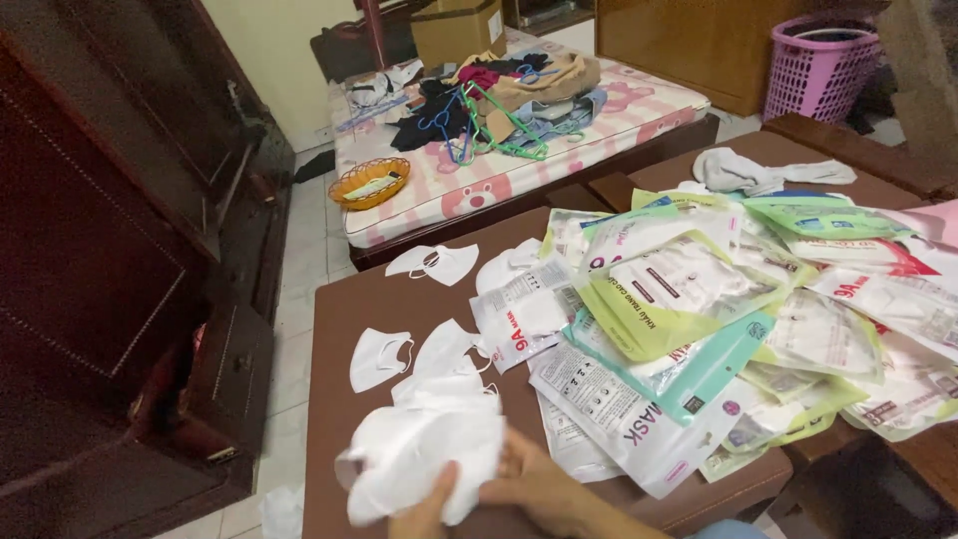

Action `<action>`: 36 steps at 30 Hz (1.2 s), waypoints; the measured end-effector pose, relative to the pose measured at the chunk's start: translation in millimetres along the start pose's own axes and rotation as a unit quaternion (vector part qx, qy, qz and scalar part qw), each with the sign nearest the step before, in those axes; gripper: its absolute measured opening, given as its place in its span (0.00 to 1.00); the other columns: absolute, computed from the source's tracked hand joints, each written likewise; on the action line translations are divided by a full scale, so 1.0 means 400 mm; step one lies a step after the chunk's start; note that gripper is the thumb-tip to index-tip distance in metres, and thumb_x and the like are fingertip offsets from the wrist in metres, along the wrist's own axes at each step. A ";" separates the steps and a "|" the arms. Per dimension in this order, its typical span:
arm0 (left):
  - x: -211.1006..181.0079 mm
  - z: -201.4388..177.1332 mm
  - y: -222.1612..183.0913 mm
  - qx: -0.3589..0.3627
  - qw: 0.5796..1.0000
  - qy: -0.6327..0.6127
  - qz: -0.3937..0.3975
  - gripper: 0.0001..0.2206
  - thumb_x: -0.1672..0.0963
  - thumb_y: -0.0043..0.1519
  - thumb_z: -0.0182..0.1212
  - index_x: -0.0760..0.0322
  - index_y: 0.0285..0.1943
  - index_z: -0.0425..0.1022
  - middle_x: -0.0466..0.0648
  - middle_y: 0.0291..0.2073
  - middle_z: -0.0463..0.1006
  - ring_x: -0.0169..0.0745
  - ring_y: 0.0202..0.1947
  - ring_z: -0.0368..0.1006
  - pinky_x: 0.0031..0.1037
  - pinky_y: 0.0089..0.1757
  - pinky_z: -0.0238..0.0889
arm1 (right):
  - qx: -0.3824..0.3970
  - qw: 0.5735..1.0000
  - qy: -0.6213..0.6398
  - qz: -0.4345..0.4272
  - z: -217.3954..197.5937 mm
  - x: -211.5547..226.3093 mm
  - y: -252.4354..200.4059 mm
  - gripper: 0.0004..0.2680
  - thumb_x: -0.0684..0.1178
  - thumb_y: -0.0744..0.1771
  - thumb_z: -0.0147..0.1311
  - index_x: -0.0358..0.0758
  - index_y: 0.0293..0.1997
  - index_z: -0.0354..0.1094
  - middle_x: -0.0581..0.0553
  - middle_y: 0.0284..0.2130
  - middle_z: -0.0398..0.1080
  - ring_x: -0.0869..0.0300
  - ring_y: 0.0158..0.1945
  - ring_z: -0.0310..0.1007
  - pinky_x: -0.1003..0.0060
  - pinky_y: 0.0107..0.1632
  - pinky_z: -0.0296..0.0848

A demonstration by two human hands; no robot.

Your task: Manually packaging face masks into individual plastic bags and sorting them on a table.

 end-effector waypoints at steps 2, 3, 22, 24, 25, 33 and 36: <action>0.218 0.028 0.256 0.131 0.991 -0.010 0.014 0.36 0.57 0.53 0.60 0.66 0.75 0.61 0.56 0.70 0.68 0.53 0.69 0.61 0.47 0.66 0.50 | -0.121 0.989 -0.085 -0.010 -0.048 -0.001 0.006 0.29 0.41 0.56 0.71 0.38 0.64 0.65 0.41 0.53 0.78 0.58 0.52 0.77 0.64 0.54 0.77; 0.326 0.124 0.324 0.261 0.965 -0.018 0.027 0.34 0.49 0.59 0.51 0.66 0.76 0.59 0.56 0.74 0.63 0.58 0.76 0.51 0.55 0.70 0.38 | -0.239 0.956 -0.169 -0.021 -0.089 0.009 -0.004 0.22 0.45 0.58 0.69 0.38 0.58 0.73 0.44 0.47 0.83 0.62 0.47 0.78 0.66 0.49 0.79; -0.155 0.586 0.079 0.332 0.469 0.798 0.182 0.59 0.53 0.50 0.76 0.53 0.83 0.26 0.54 0.81 0.34 0.56 0.81 0.24 0.47 0.73 0.25 | -0.123 0.950 -0.283 -0.041 -0.239 -0.037 -0.039 0.24 0.59 0.60 0.66 0.46 0.62 0.74 0.55 0.47 0.80 0.69 0.50 0.77 0.74 0.54 0.70; -0.124 0.586 0.118 0.338 0.500 0.778 0.172 0.52 0.45 0.55 0.65 0.54 0.83 0.31 0.55 0.77 0.48 0.52 0.76 0.47 0.42 0.69 0.44 | -0.125 0.947 -0.296 -0.029 -0.255 -0.038 -0.034 0.24 0.59 0.60 0.64 0.48 0.63 0.73 0.56 0.50 0.79 0.69 0.54 0.75 0.75 0.56 0.68; -0.084 0.587 0.149 0.338 0.498 0.779 0.175 0.52 0.45 0.55 0.65 0.54 0.83 0.31 0.55 0.77 0.48 0.52 0.76 0.47 0.42 0.69 0.44 | -0.126 0.947 -0.295 -0.032 -0.264 -0.041 -0.026 0.24 0.59 0.60 0.64 0.48 0.63 0.73 0.56 0.50 0.79 0.69 0.54 0.75 0.75 0.56 0.68; -0.115 0.597 0.283 0.141 0.572 0.607 0.533 0.08 0.64 0.57 0.47 0.63 0.35 0.72 0.56 0.29 0.77 0.64 0.30 0.74 0.50 0.35 0.67 | -0.116 0.931 -0.344 0.044 -0.304 -0.125 0.012 0.23 0.61 0.63 0.55 0.58 0.67 0.68 0.62 0.63 0.73 0.72 0.68 0.68 0.76 0.68 0.60; -0.298 0.520 0.266 0.026 0.683 0.421 0.597 0.09 0.52 0.70 0.51 0.56 0.39 0.71 0.48 0.28 0.77 0.57 0.29 0.76 0.44 0.36 0.66 | -0.118 0.955 -0.268 0.052 -0.243 -0.063 -0.034 0.28 0.63 0.59 0.64 0.53 0.67 0.70 0.54 0.61 0.76 0.65 0.66 0.73 0.70 0.67 0.65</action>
Point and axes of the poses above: each hand's wrist, its own y-axis towards the middle knuckle, its own z-axis out of the palm, x = y × z, the point moved 7 cm from there along y, towards the middle knuckle
